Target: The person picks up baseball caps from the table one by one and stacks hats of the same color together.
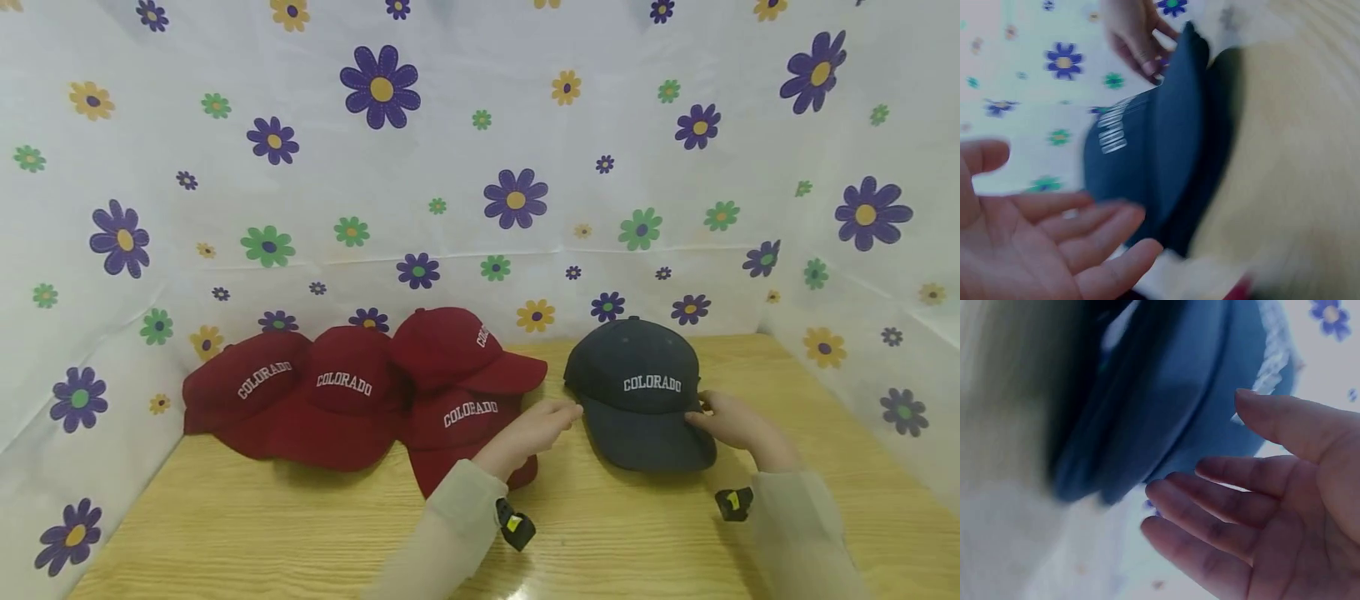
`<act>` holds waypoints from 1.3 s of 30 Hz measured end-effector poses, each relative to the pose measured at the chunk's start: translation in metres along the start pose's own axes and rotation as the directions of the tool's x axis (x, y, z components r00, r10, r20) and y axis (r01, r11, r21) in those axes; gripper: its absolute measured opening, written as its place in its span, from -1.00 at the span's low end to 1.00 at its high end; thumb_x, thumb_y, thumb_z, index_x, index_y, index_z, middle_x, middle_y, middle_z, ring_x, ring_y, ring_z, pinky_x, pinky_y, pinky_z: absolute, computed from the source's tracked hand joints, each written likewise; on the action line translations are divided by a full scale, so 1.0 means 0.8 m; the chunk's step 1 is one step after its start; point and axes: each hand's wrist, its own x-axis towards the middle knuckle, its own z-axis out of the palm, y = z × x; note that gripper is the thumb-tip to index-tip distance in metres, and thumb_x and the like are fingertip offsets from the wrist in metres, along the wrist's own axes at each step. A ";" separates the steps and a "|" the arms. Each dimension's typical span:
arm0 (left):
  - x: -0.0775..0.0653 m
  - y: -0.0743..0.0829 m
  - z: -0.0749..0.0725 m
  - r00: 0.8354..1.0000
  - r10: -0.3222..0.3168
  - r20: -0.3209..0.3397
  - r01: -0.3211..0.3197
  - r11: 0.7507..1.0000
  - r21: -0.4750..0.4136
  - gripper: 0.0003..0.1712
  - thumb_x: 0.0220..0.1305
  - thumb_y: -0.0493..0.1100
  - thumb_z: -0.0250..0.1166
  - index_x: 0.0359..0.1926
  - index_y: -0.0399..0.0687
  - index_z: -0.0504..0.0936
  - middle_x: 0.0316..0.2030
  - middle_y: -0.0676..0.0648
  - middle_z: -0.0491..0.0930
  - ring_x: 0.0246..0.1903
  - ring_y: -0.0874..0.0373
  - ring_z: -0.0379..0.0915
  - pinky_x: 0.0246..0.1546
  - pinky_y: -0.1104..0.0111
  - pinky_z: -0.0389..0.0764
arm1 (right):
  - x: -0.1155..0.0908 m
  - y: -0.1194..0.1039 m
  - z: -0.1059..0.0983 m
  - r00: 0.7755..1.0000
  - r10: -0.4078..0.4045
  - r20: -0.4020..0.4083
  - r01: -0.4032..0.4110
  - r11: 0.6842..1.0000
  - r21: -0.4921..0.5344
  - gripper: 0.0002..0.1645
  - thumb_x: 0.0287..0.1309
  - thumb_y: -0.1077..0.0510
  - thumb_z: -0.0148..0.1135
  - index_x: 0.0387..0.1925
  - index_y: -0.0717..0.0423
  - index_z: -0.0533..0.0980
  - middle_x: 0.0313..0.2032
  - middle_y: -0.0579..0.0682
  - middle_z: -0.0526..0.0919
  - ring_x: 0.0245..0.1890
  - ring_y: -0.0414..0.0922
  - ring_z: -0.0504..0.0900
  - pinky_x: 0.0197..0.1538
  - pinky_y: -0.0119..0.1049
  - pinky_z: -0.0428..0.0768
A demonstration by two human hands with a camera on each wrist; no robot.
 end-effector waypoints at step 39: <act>-0.147 -0.037 -0.104 0.852 0.500 -0.157 -0.269 0.674 0.687 -0.74 0.20 -0.11 0.12 -0.18 -0.14 0.61 -0.23 0.00 0.58 -0.18 0.22 0.46 -0.18 0.30 0.45 | -0.038 -0.163 0.036 0.866 -0.367 -0.340 0.327 0.930 -0.170 -0.71 0.01 0.16 0.23 -0.18 0.17 0.53 -0.22 0.01 0.57 -0.28 -0.07 0.57 -0.35 -0.18 0.52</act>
